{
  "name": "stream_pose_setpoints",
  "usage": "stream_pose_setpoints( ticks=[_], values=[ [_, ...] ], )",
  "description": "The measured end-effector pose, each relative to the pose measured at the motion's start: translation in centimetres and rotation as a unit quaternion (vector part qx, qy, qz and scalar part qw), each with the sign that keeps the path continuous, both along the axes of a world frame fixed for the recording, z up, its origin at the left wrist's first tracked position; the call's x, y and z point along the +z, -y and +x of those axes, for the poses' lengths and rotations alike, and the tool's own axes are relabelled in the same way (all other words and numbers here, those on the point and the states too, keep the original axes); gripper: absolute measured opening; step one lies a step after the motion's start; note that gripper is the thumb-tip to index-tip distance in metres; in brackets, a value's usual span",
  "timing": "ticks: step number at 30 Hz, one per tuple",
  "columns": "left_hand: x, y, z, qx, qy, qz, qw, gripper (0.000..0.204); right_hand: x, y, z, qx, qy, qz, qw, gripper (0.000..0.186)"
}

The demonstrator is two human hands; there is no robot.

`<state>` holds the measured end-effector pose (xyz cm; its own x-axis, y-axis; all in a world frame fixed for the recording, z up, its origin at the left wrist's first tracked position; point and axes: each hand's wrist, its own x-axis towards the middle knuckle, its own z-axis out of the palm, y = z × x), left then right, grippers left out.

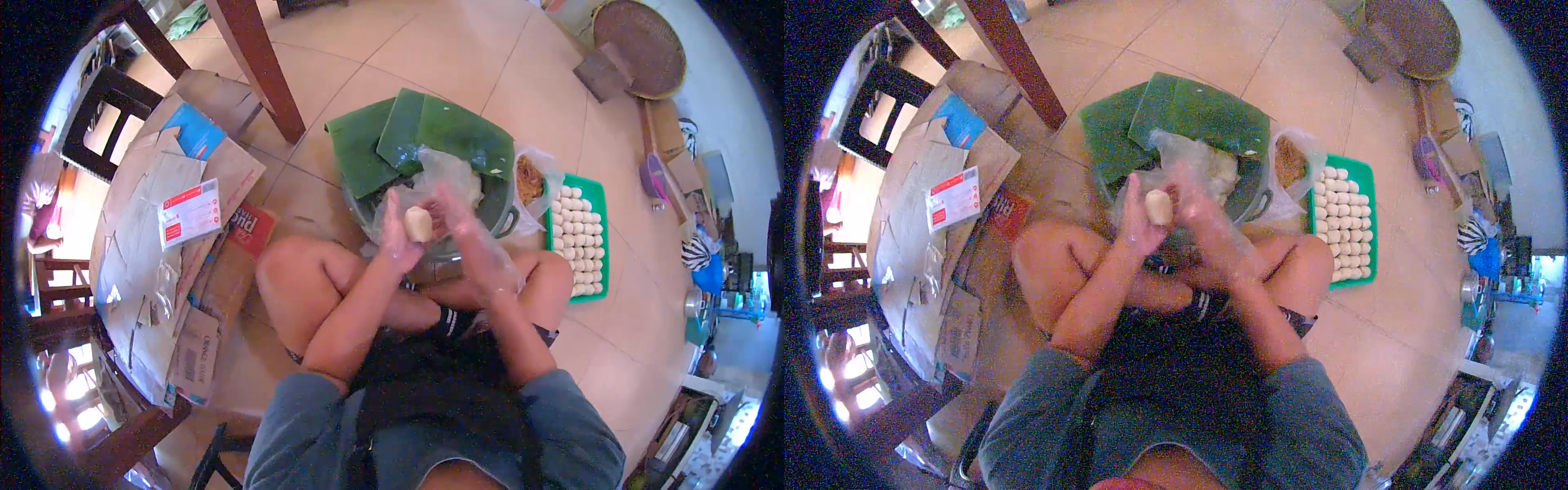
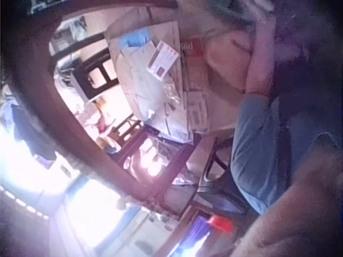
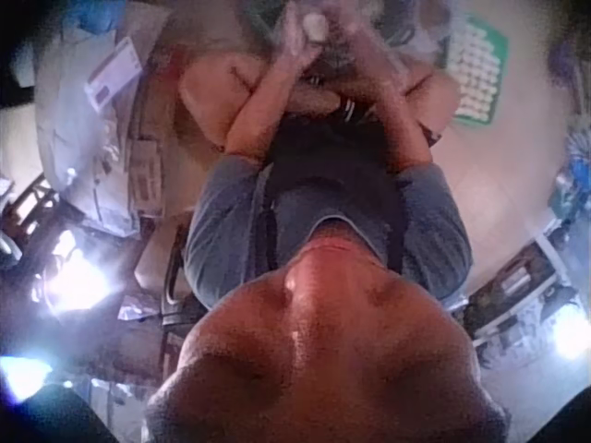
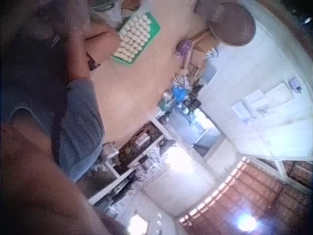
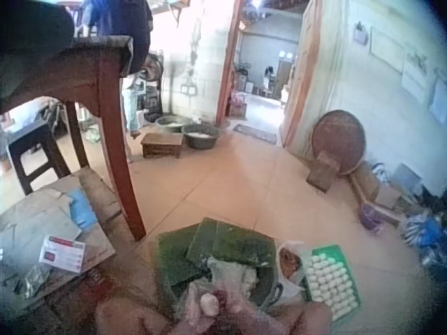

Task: The person forms dumplings by hand, taking portions of dough from a bowl, filling them with a meat mixture from a bag, rolling them into balls, and placing them into a tray.

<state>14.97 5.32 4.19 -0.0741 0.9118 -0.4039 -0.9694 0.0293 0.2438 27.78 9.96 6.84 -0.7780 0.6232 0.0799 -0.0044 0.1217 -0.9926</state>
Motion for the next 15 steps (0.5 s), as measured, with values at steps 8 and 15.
stream_pose_setpoints(
  ticks=[8,15],
  values=[
    [-3.0,-0.8,0.9,-0.052,-0.417,-0.07,0.905,0.037,-0.4,-3.5,0.1,0.105,0.096,0.421,0.896,0.054],
    [-1.9,-0.4,0.2,0.064,-0.203,0.04,0.976,0.055,4.9,0.9,-1.8,0.007,0.008,-0.003,1.0,0.077]
  ],
)
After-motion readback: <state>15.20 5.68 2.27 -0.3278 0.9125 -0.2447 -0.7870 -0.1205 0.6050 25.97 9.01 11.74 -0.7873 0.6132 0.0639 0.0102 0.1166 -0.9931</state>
